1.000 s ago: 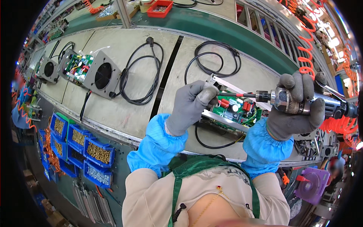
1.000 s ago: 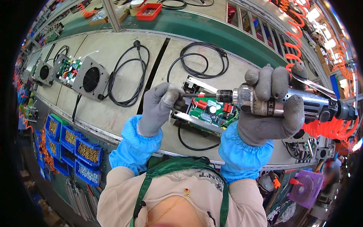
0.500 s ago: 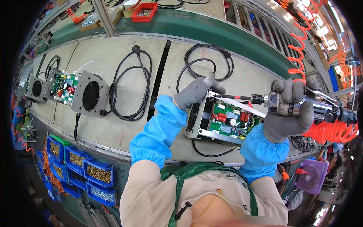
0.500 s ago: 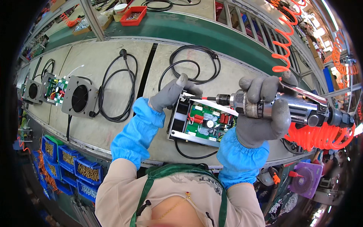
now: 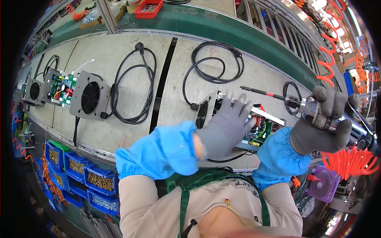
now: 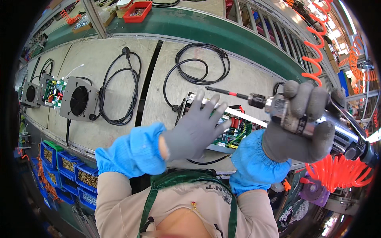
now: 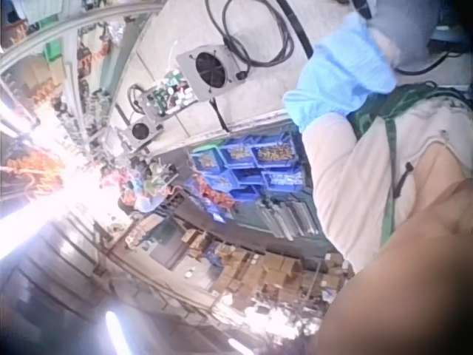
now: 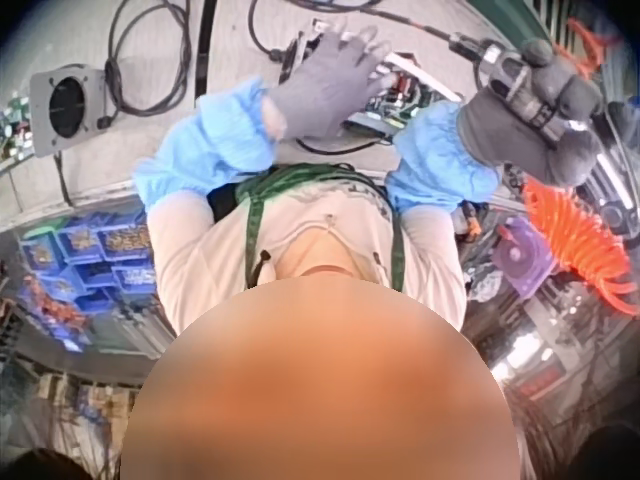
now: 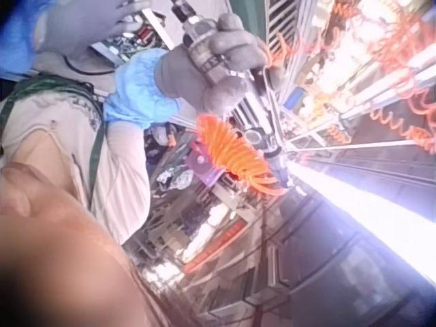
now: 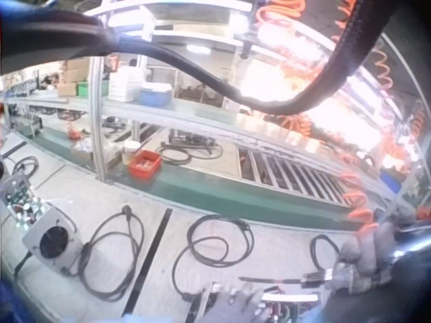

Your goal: Assembling a power supply unit by fastening electronic components with a pneumatic screwdriver and connecting internal wiring.

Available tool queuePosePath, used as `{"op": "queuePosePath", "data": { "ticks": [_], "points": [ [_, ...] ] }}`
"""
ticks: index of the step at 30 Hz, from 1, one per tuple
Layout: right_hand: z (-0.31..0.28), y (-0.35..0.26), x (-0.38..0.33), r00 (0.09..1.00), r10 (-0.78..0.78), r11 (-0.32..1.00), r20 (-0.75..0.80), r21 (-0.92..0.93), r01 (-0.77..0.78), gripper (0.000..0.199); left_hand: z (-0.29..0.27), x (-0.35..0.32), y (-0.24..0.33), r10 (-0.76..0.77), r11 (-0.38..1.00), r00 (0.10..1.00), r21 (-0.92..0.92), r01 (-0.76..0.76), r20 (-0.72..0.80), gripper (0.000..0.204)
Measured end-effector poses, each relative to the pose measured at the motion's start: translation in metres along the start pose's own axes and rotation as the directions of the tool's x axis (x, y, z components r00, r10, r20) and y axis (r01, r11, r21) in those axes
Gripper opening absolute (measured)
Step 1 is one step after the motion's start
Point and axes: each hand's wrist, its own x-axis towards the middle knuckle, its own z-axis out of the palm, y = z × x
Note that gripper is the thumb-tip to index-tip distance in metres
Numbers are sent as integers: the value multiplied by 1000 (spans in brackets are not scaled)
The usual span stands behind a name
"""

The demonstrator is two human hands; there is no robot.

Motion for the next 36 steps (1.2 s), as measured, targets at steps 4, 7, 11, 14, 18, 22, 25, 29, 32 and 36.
{"op": "queuePosePath", "data": {
  "ticks": [4, 7, 11, 14, 18, 22, 25, 29, 32, 36],
  "points": [
    [2, 17, -6, 995, 66, 996, 78, -69, -61, 51, -4, 17, -6, -123, 992, 971, 41, 117, 205, 96],
    [6, 27, -8, 993, 88, 990, 76, -115, -79, 53, -6, 18, -6, -87, 996, 967, 37, 81, 240, 93],
    [8, 44, -13, 979, 156, 985, 128, -99, -144, 51, -8, 19, -9, -45, 998, 958, -34, 57, 283, 89],
    [8, 56, -16, 982, 185, 976, 41, -125, -179, 50, -6, 18, -9, -42, 998, 963, -42, 55, 265, 86],
    [5, 63, -17, 975, 217, 968, 46, -141, -209, 51, 2, 15, -9, -62, 997, 985, -25, 67, 163, 84],
    [-2, 74, -2, 956, 261, 964, 133, -87, -251, 51, -2, 14, -10, -59, 997, 980, -35, 66, 189, 85],
    [-11, 84, 15, 848, 264, 925, 459, 130, -358, 52, -4, 15, -9, -49, 998, 979, -32, 56, 199, 81],
    [-11, 94, 17, 898, 424, 901, 117, 51, -432, 50, -7, 16, -11, -33, 999, 980, -24, 38, 195, 73],
    [-18, 96, 12, 896, 444, 883, 36, 153, -444, 50, -8, 17, -11, -26, 999, 971, -31, 34, 236, 70],
    [-14, 91, 9, 912, 410, 908, 6, 91, -409, 52, -8, 16, -11, -21, 999, 973, -34, 30, 229, 72]
  ]
}}
